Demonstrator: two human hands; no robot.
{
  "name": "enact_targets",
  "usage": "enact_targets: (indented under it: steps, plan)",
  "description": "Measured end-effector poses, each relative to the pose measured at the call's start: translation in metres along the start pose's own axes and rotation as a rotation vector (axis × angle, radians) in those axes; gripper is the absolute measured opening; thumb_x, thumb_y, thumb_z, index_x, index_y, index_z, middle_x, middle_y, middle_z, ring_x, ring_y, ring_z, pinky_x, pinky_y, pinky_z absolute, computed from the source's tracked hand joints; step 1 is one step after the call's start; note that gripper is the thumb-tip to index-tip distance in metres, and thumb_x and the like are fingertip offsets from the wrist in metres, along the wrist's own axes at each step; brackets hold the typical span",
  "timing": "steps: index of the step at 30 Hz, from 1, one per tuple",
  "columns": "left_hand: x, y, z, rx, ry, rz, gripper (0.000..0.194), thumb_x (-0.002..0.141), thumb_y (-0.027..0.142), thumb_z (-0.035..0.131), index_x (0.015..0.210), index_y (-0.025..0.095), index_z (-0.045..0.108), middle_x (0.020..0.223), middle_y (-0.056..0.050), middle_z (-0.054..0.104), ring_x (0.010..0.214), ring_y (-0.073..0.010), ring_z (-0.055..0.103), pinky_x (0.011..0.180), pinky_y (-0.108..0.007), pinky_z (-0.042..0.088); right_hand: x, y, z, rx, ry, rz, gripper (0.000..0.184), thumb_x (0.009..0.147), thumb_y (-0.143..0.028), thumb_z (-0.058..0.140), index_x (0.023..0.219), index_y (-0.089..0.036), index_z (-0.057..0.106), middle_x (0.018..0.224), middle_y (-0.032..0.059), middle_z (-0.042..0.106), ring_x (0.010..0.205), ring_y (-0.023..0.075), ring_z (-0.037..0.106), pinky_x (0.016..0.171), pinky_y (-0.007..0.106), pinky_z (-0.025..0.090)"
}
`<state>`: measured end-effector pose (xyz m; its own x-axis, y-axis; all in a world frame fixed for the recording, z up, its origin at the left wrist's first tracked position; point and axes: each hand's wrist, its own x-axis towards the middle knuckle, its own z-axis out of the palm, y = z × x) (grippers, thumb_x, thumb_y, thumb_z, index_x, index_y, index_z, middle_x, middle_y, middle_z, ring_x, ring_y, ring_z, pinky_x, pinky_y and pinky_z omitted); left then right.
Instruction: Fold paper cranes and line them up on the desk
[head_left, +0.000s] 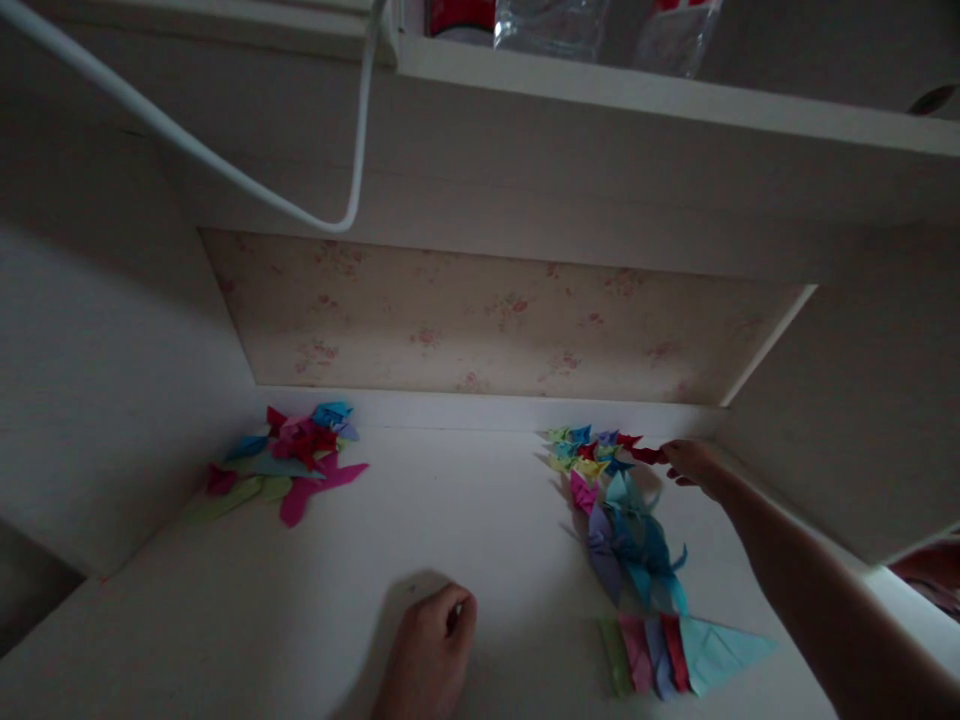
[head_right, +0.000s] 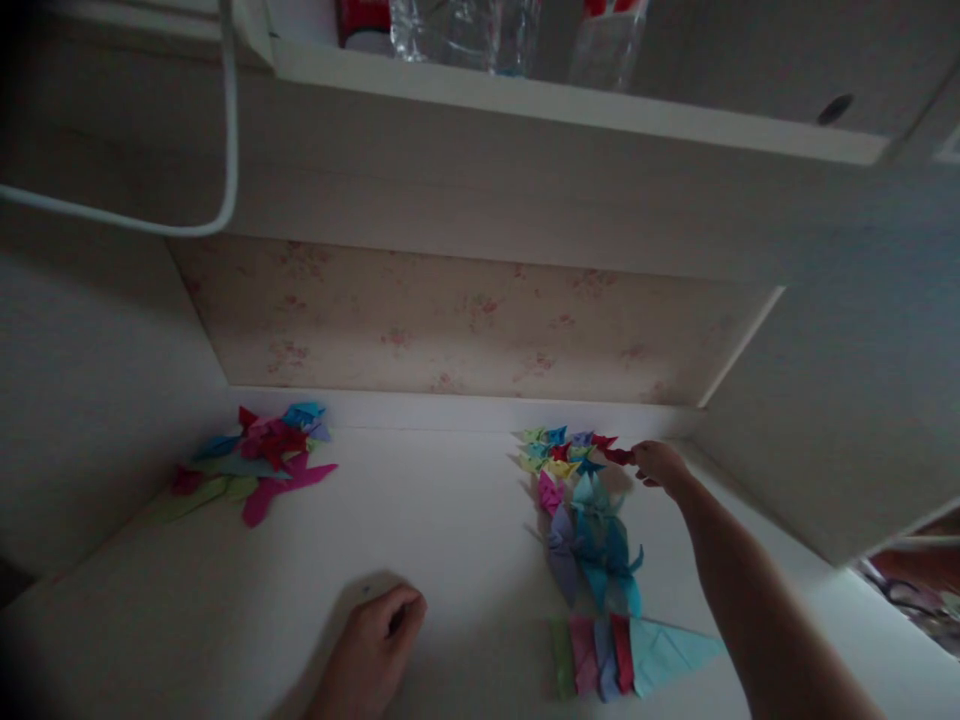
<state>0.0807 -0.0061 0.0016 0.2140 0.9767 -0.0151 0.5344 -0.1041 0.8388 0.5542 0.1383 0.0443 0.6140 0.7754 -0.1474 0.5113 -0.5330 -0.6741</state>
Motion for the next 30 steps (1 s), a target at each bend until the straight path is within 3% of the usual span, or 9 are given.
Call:
enact_targets:
  steps: [12,19,25,30]
  plan:
    - [0.002,0.002,-0.002,-0.013,-0.024,-0.024,0.032,0.086,0.034,0.041,0.071,0.017,0.063,0.064,-0.002,0.061,0.061,-0.0146,0.055,0.058,-0.023,0.035,0.002,-0.013,0.02,0.076,-0.046,0.03,0.015,0.081,-0.02,0.05,0.074,-0.016,0.063,0.075,0.0114,0.07,0.046,0.0165,0.058,0.047,0.03,0.045]
    - [0.001,0.005,-0.004,-0.007,-0.03,-0.024,0.032,0.086,0.033,0.041,0.068,0.017,0.061,0.062,-0.001,0.058,0.061,-0.0141,0.054,0.057,-0.023,0.034,-0.014,-0.019,0.009,0.116,0.018,0.015,0.029,0.085,-0.022,0.045,0.11,-0.013,0.057,0.082,0.0131,0.069,0.043,0.013,0.055,0.044,0.026,0.044]
    - [-0.002,0.004,-0.005,-0.028,0.007,0.037,0.031,0.086,0.028,0.041,0.068,0.016,0.062,0.061,0.0,0.059,0.058,-0.0127,0.053,0.056,-0.023,0.031,-0.059,-0.045,-0.009,0.183,0.053,-0.127,0.033,0.087,-0.026,0.043,0.115,-0.012,0.056,0.091,0.0165,0.067,0.047,0.0118,0.052,0.042,0.024,0.039]
    - [-0.006,0.002,-0.007,-0.019,0.046,0.098,0.031,0.086,0.028,0.041,0.069,0.016,0.065,0.062,-0.001,0.062,0.06,-0.0132,0.054,0.057,-0.023,0.033,-0.151,-0.079,-0.002,0.416,0.018,-0.371,0.033,0.081,-0.042,0.055,0.1,-0.016,0.063,0.075,0.0077,0.064,0.042,0.0081,0.041,0.038,0.022,0.03]
